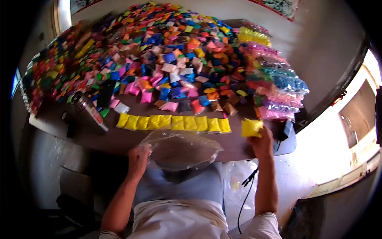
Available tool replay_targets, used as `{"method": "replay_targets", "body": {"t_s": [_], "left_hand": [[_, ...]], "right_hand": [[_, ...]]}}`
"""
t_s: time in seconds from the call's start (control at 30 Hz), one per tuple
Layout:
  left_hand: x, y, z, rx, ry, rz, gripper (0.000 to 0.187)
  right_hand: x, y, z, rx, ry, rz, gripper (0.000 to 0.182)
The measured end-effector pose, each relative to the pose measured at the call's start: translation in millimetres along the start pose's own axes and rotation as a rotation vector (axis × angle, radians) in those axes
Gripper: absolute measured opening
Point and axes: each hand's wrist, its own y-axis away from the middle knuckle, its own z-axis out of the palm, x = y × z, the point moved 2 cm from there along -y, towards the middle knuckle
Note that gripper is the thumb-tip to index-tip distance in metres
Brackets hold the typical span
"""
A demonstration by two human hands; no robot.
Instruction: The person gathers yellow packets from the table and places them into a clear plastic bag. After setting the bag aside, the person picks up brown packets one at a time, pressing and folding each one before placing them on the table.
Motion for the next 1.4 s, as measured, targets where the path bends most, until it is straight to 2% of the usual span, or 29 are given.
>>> {"method": "replay_targets", "body": {"t_s": [0.07, 0.1, 0.13, 0.17, 0.2, 0.27, 0.3, 0.33, 0.37, 0.43, 0.5, 0.57, 0.63, 0.77, 0.83, 0.87, 0.93, 1.03, 1.13, 1.4], "left_hand": [[4, 2, 2, -0.046, -0.036, 0.013, 0.037], [-2, 2, 3, -0.02, -0.052, 0.006, 0.037], [-10, -1, 6, -0.02, -0.068, 0.084, 0.036], [-11, -1, 8, -0.027, -0.083, 0.163, 0.035], [-7, 1, 7, -0.018, -0.092, 0.162, 0.035], [0, 3, 8, -0.069, 0.041, 0.05, 0.033], [1, 4, 9, -0.066, 0.037, 0.053, 0.033], [2, 4, 9, -0.065, 0.043, 0.076, 0.031], [2, 5, 10, -0.065, 0.049, 0.1, 0.03], [-4, 4, 11, -0.074, 0.015, 0.173, 0.029], [0, 4, 10, -0.083, -0.023, 0.244, 0.028], [11, 6, 11, -0.105, -0.008, 0.005, 0.034], [8, 6, 15, -0.093, -0.01, 0.03, 0.037], [0, 3, 19, -0.068, 0.029, 0.115, 0.039], [4, 4, 20, -0.049, 0.045, 0.131, 0.041], [5, 5, 19, -0.035, 0.058, 0.147, 0.042], [2, 5, 16, -0.049, 0.071, 0.108, 0.043], [6, 5, 14, -0.058, 0.062, 0.075, 0.045], [3, 3, 16, -0.049, 0.06, 0.056, 0.046], [3, 2, 15, -0.122, -0.103, -0.06, 0.036]], "right_hand": [[-13, 36, 13, -0.236, -0.151, -0.071, 0.047], [-20, 51, 20, -0.414, -0.129, -0.162, 0.046], [-28, 72, 42, -0.492, -0.135, -0.184, 0.042], [-31, 85, 57, -0.528, 0.056, -0.228, 0.039], [-29, 101, 81, -0.505, 0.095, -0.271, 0.04], [-24, 121, 115, -0.58, 0.296, -0.184, 0.033], [-7, 129, 131, -0.489, 0.412, -0.305, 0.031], [-10, 124, 154, -0.583, 0.69, -0.409, 0.029], [2, 120, 168, -0.529, 0.772, -0.48, 0.022], [29, 107, 186, -0.446, 0.972, -0.605, 0.017], [55, 91, 194, -0.429, 1.03, -0.594, 0.018], [73, 78, 202, -0.41, 1.09, -0.584, 0.019], [88, 70, 207, -0.462, 1.143, -0.475, 0.019], [117, 60, 209, -0.528, 1.195, -0.388, 0.019], [123, 60, 212, -0.697, 1.153, -0.389, 0.03], [122, 61, 212, -0.7, 1.152, -0.385, 0.03], [114, 61, 214, -0.766, 1.074, -0.185, 0.037], [109, 59, 212, -0.814, 1.02, -0.093, 0.044], [112, 60, 211, -0.704, 1.028, -0.092, 0.045], [115, 58, 216, -0.793, 1.067, -0.101, 0.044]]}}
